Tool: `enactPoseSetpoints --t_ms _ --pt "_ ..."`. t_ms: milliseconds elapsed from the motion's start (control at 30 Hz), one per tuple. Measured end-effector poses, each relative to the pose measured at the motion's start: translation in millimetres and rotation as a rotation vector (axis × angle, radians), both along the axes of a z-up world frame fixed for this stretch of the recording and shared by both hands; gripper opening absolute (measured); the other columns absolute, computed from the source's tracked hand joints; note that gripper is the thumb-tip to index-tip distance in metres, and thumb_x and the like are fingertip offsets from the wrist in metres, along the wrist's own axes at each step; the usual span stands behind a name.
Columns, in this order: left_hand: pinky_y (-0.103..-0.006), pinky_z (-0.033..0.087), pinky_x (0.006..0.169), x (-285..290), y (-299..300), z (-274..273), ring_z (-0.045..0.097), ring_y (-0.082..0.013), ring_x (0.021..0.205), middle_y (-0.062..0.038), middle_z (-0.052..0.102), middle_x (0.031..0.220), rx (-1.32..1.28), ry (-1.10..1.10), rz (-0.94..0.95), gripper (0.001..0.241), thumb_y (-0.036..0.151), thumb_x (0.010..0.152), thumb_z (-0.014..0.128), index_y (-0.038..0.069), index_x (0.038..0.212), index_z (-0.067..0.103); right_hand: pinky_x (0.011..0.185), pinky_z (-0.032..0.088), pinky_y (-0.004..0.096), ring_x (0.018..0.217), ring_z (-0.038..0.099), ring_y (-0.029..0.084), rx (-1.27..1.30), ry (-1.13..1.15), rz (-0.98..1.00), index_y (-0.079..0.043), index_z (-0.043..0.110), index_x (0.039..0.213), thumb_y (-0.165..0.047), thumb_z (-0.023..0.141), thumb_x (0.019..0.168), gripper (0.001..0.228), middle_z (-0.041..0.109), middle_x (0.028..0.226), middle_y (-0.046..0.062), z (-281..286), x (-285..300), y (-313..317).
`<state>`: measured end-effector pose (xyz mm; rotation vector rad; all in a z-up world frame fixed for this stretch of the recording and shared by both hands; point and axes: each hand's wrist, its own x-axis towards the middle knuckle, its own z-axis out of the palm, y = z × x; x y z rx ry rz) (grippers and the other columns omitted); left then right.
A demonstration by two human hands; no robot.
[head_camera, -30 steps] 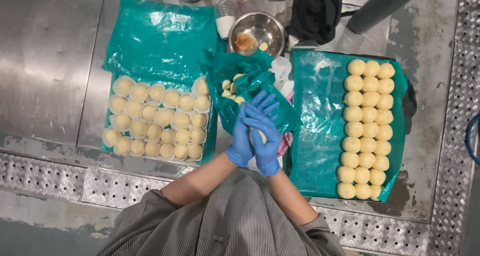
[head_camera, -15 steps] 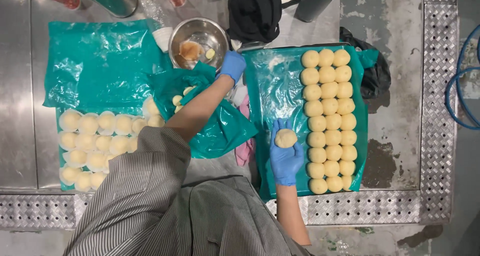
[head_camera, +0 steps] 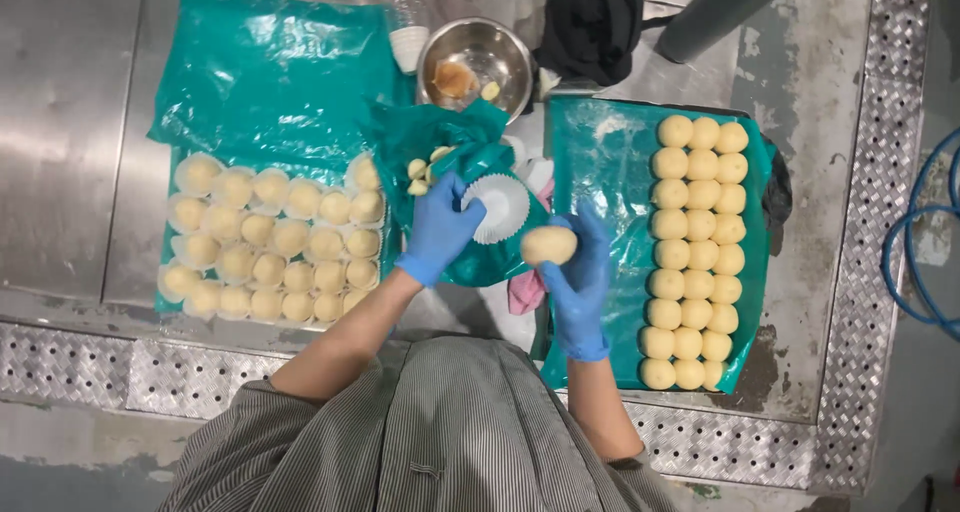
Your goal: Flatten dough pieces, add filling, and roll them into balls.
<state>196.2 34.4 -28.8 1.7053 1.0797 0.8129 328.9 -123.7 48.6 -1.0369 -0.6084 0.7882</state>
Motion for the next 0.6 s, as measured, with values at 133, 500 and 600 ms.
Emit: enactPoseSetpoints --t_ms 133,500,600 --pt "-0.0294 0.042 0.057 -58 -23 16 0.044 -0.0095 0.062 -0.004 0.046 0.068 -0.063 -0.063 0.076 0.023 0.011 0.085 0.072 0.004 0.086 0.051 0.114 0.047 0.037 0.126 0.058 0.026 -0.033 -0.486 0.129 -0.005 0.045 0.144 -0.002 0.08 0.089 0.065 0.054 0.137 0.012 14 -50 34" --pt "-0.0213 0.044 0.071 -149 -26 -9 0.049 -0.0041 0.084 0.002 0.054 0.091 -0.429 -0.58 0.093 0.014 0.017 0.105 0.064 0.005 0.101 0.056 0.099 0.056 0.036 0.115 0.069 0.025 -0.154 -0.75 0.353 -0.002 0.054 0.126 -0.009 0.086 0.08 0.057 0.067 0.125 0.013 13 -125 67" --pt "-0.02 0.05 0.086 -159 -23 38 0.058 -0.006 0.1 0.001 0.063 0.108 -0.498 -0.644 0.072 0.028 0.023 0.102 0.058 0.009 0.125 0.059 0.105 0.054 0.04 0.121 0.065 0.03 -0.088 -1.093 0.282 -0.007 0.064 0.126 -0.012 0.088 0.083 0.05 0.068 0.128 0.012 17 -135 81"
